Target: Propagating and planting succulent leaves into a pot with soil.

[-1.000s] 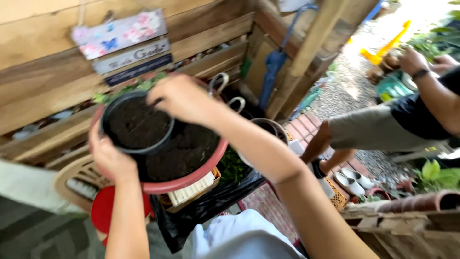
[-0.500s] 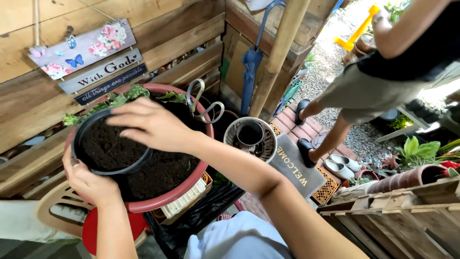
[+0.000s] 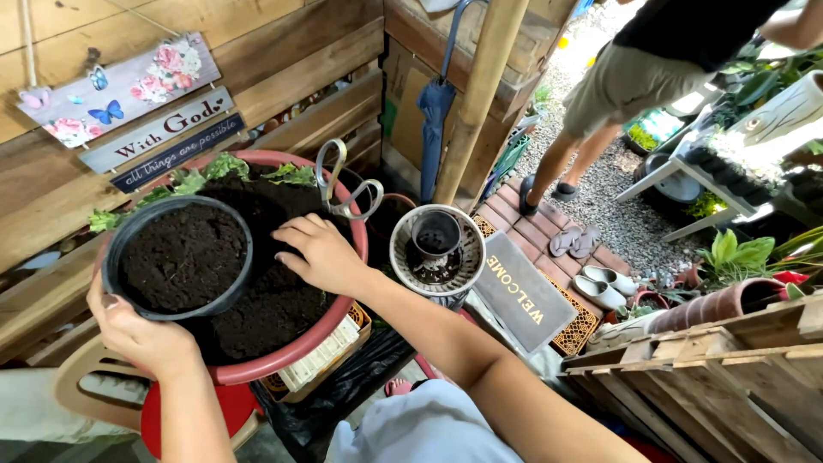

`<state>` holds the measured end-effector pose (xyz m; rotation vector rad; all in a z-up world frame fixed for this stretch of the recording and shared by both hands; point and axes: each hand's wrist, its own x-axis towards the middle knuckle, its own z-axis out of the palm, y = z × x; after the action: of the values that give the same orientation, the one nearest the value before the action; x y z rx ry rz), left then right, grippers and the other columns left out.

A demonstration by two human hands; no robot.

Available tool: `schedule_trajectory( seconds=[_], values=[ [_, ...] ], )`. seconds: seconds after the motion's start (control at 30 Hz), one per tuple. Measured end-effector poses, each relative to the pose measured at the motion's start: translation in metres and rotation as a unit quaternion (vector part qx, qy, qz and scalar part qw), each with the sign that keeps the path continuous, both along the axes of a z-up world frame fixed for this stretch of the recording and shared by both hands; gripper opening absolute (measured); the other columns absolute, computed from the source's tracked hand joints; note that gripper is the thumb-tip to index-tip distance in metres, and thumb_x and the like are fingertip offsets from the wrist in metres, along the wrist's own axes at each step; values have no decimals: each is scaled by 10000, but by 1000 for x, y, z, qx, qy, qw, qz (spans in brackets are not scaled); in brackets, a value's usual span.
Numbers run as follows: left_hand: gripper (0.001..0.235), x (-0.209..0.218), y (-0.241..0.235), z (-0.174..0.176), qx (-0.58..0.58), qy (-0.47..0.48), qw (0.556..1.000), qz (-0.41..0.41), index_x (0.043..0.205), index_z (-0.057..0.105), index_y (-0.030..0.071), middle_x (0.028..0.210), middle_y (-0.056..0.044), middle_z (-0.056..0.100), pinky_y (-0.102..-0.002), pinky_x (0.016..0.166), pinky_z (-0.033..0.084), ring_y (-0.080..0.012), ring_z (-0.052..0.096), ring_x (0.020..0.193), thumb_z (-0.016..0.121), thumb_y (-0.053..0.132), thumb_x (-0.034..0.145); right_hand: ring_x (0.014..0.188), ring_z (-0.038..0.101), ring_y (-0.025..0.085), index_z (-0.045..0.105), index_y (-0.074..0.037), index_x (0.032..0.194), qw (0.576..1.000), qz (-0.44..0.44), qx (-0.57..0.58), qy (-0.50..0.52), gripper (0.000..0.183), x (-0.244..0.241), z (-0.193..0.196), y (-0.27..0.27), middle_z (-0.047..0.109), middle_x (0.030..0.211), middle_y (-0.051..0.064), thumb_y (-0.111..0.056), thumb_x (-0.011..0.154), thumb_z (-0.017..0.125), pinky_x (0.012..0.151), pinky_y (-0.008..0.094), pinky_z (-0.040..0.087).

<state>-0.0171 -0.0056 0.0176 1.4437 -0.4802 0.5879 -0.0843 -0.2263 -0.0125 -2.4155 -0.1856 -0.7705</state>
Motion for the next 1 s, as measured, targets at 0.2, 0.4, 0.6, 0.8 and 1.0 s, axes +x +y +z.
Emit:
schedule_trajectory(
  seconds=[0.2, 0.4, 0.6, 0.8, 1.0],
  values=[
    [525, 15, 7, -28, -79, 40, 995, -40, 1441, 528, -69, 1399, -208, 658, -417, 1161, 569, -297, 678, 1293, 292, 196, 1054, 1171, 590, 308, 681, -50, 1226, 1000, 4, -13, 25, 395, 5, -14, -4, 655, 1246, 104, -252, 892, 739, 1057, 407, 466],
    [532, 19, 16, -44, -22, 12, 999, 30, 1483, 501, -48, 1384, -199, 644, -419, 1152, 539, -291, 670, 1280, 309, 178, 1041, 1116, 607, 308, 705, -44, 1168, 998, 13, -54, 33, 383, -1, -6, -2, 670, 1171, 96, -256, 852, 755, 1022, 420, 475],
    [479, 20, -1, -25, -86, -21, 996, -23, 1450, 541, -15, 1469, -149, 600, -434, 1262, 387, -288, 549, 1410, 395, 129, 1018, 1053, 637, 359, 723, -18, 1033, 995, 37, -92, -18, 279, 3, -5, -6, 714, 1065, 147, -202, 827, 757, 965, 445, 503],
    [427, 3, 7, -12, 40, -23, 992, 120, 1408, 570, 9, 1435, -161, 644, -398, 1212, 398, -317, 585, 1378, 416, 40, 1011, 1081, 618, 377, 711, -5, 1091, 997, 71, -41, -9, 252, 0, 5, -6, 701, 1107, 159, -59, 845, 699, 963, 453, 493],
    [404, 12, 7, -19, 33, -57, 989, 134, 1363, 591, -29, 1413, -180, 649, -416, 1226, 385, -328, 578, 1384, 412, 119, 1033, 1085, 608, 381, 696, 6, 1111, 996, 89, -19, -7, 248, 0, -1, -6, 687, 1122, 170, 11, 867, 649, 969, 446, 494]
  ],
)
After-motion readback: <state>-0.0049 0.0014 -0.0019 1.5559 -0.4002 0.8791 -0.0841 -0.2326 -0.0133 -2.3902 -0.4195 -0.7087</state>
